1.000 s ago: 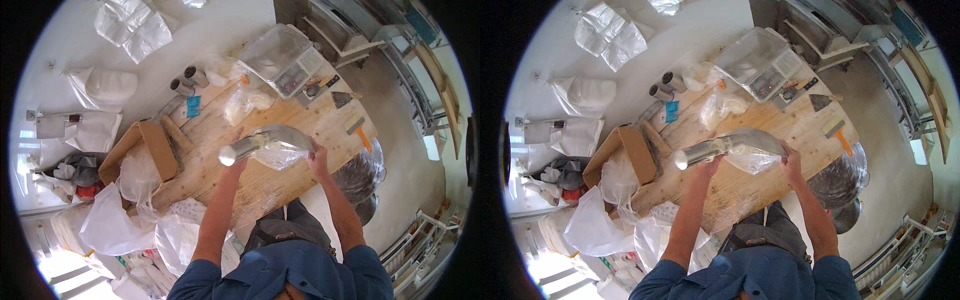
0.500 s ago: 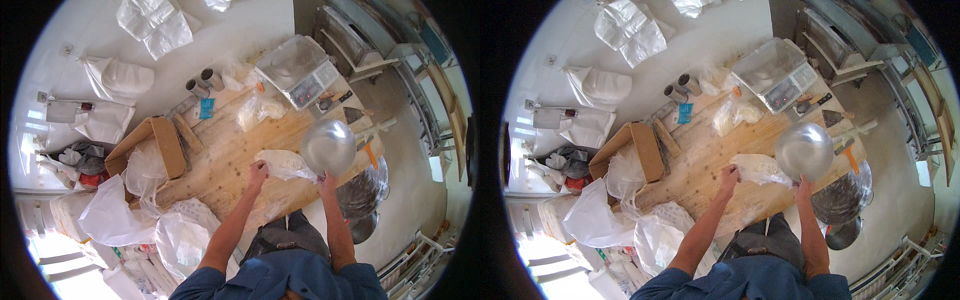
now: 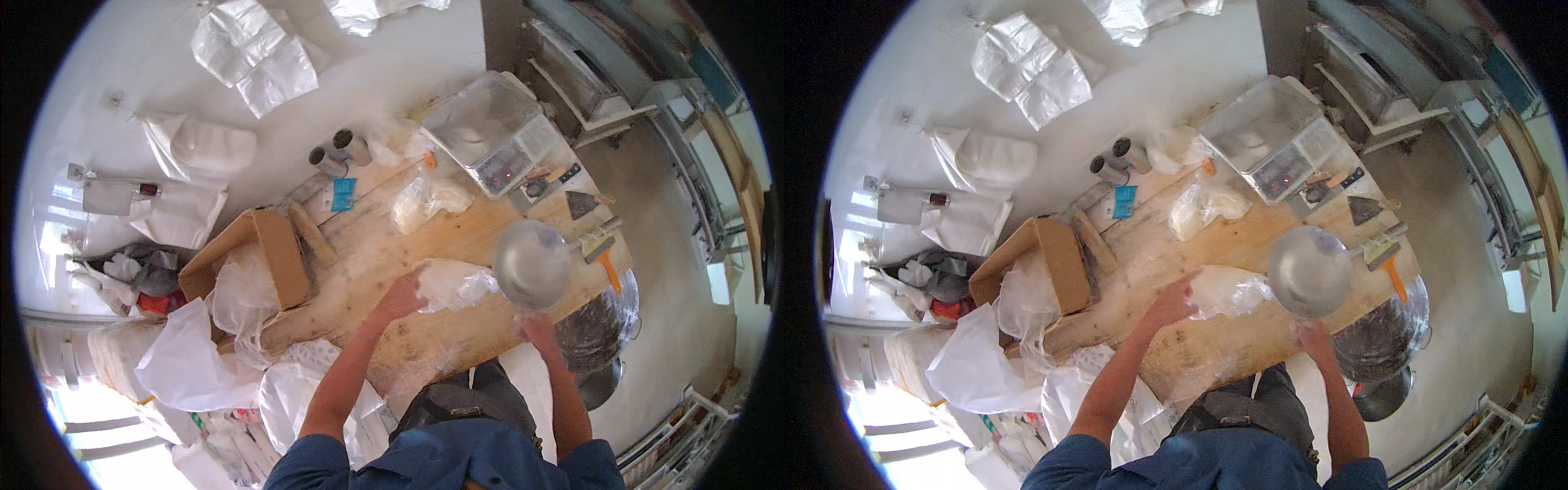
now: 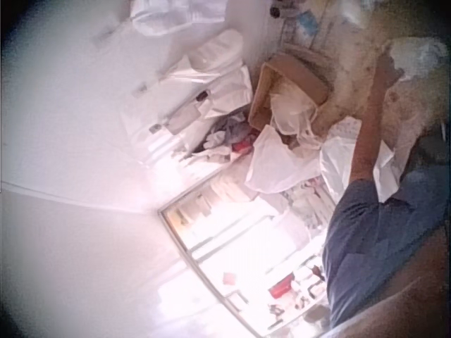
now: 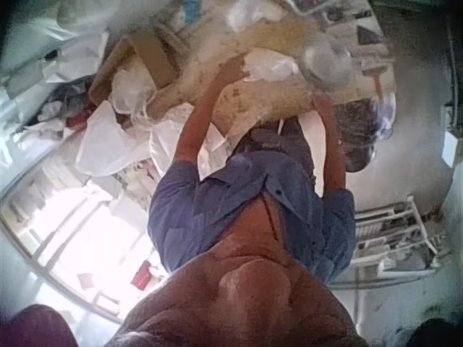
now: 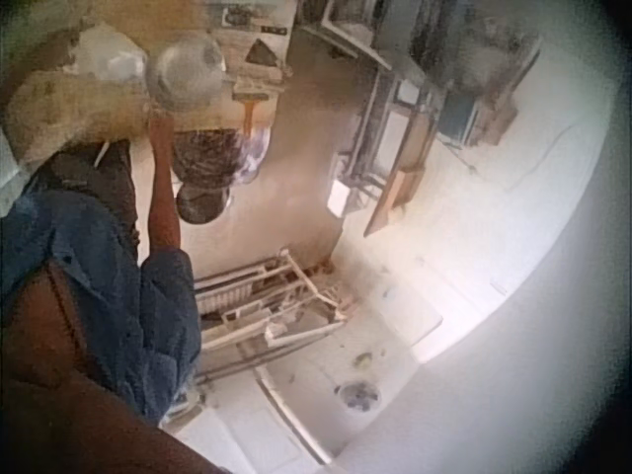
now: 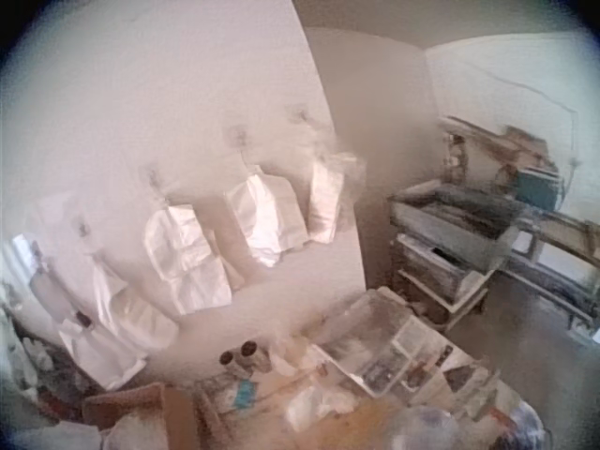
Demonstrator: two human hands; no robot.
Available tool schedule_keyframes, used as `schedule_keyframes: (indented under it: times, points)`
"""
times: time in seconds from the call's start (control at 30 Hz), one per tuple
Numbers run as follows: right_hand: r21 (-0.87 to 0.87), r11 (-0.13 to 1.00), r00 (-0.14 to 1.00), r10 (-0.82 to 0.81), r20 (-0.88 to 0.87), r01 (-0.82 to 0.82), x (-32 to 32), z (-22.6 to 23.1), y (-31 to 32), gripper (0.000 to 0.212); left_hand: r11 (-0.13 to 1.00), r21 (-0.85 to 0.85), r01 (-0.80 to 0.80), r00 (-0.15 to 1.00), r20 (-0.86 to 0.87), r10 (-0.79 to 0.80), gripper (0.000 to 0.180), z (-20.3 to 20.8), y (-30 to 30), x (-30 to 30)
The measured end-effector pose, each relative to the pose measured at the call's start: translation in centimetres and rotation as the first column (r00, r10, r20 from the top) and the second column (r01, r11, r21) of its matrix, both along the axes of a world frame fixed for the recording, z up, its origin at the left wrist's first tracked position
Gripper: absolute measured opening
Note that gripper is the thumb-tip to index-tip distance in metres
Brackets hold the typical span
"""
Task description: The person scoops flour from a large sack into a sieve and sifts it into a white container. They then pour the sifted flour into a large metal mixing bowl, add a packet of ingredients, and pour water from a red cup into the bowl before mixing the contents by hand.
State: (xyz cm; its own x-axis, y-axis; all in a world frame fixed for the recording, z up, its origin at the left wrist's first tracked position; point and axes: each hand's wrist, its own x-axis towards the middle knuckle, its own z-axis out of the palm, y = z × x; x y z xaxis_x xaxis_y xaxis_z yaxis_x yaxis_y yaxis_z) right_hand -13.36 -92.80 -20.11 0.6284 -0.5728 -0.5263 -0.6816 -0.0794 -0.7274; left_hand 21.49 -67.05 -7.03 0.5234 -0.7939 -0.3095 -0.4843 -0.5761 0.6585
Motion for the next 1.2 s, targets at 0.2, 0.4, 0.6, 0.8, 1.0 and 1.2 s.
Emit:
schedule_keyframes:
  times: [0.2, 0.4, 0.6, 0.8, 1.0, 1.2]
  points:
    - [-0.895, 0.348, 0.956, 0.187, -0.225, -0.279, -0.1, 3.0, -13.7, 0.041, 0.959, 0.207, 0.194, 0.950, 0.206, -0.236, 0.055, -5.9, 3.4, -2.7]
    - [-0.718, 0.312, 0.779, 0.342, -0.526, -0.622, 3.1, -1.3, -19.9, 0.044, 0.991, -0.081, -0.109, 0.940, 0.315, 0.129, 0.008, -6.2, 4.6, 4.8]
    - [-0.850, 0.176, 0.842, 0.337, -0.422, -0.496, 5.9, -0.1, -20.7, 0.041, 0.833, -0.463, -0.303, 0.824, 0.313, 0.473, 0.007, 4.5, 2.6, 12.5]
    - [-0.757, 0.109, 0.702, 0.477, -0.529, -0.645, 9.3, -0.5, -23.7, 0.047, 0.600, -0.595, -0.536, 0.683, 0.113, 0.722, 0.016, 7.9, 2.2, 17.1]
    - [-0.659, 0.047, 0.534, 0.630, -0.563, -0.751, 7.2, -4.3, -28.3, 0.052, 0.600, -0.450, -0.662, 0.646, 0.063, 0.760, 0.024, 5.2, 9.2, 3.5]
    - [0.012, 0.524, 0.467, 0.769, -0.436, -0.852, 4.9, -7.2, -29.0, 0.062, 0.442, 0.017, -0.897, 0.415, -0.314, 0.854, 0.040, -0.1, 22.8, -29.0]
